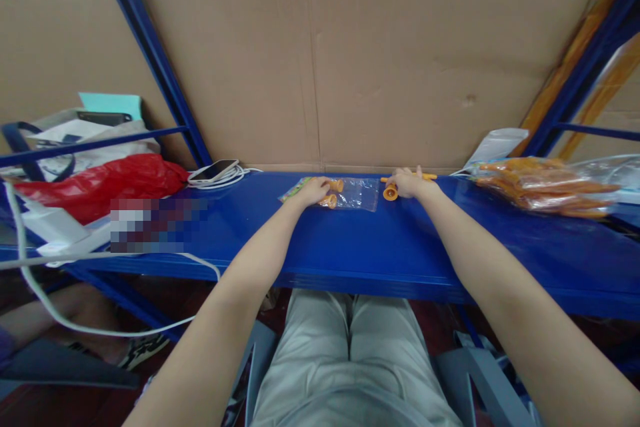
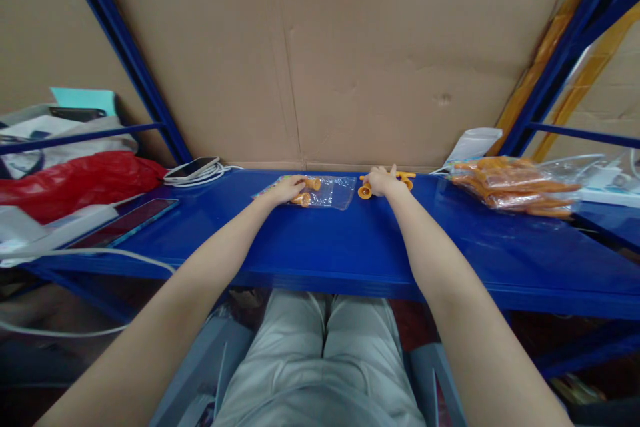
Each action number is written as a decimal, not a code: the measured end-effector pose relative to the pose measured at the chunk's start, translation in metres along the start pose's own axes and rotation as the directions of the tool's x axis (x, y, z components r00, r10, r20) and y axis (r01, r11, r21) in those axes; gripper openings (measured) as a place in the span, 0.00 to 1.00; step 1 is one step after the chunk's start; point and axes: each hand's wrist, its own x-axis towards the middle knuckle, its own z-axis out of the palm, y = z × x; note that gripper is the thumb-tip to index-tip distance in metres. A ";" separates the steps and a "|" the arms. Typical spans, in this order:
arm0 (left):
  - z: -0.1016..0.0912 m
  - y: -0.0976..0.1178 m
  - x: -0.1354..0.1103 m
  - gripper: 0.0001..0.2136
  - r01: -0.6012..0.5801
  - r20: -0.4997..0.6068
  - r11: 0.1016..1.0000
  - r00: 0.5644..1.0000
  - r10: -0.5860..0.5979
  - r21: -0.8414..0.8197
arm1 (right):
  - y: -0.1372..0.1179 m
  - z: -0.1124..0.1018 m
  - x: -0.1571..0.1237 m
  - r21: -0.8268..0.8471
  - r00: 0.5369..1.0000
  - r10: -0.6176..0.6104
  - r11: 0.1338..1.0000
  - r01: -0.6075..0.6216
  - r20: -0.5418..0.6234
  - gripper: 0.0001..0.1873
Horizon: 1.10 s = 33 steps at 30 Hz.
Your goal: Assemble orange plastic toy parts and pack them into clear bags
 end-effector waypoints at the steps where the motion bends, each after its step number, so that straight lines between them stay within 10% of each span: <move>1: 0.000 0.001 -0.001 0.18 0.005 -0.003 1.000 1.000 -0.005 -0.001 | 0.001 0.001 -0.001 0.000 0.999 -0.021 1.000 0.021 -0.030 0.21; 11: -0.001 0.003 -0.003 0.18 -0.007 -0.001 1.000 1.000 0.007 0.005 | 0.007 -0.003 0.009 0.432 0.911 0.251 0.897 -0.093 -0.328 0.10; 17: -0.001 0.002 -0.002 0.18 -0.003 0.010 1.000 1.000 0.003 0.012 | -0.001 -0.012 0.014 0.917 0.862 0.454 0.398 0.031 -0.226 0.05; 23: -0.001 0.001 -0.001 0.18 -0.013 0.009 1.000 1.000 0.013 0.005 | -0.001 -0.021 0.015 0.998 0.880 0.473 0.012 -0.059 0.047 0.11; 29: 0.001 -0.002 0.001 0.18 -0.031 0.007 0.999 0.999 0.031 -0.008 | -0.007 -0.026 0.011 0.983 0.861 0.485 0.010 -0.183 0.155 0.03; 33: 0.002 -0.004 0.001 0.18 -0.045 0.019 0.999 0.999 0.046 -0.013 | -0.013 -0.037 -0.001 0.935 0.894 0.445 0.297 -0.193 0.043 0.06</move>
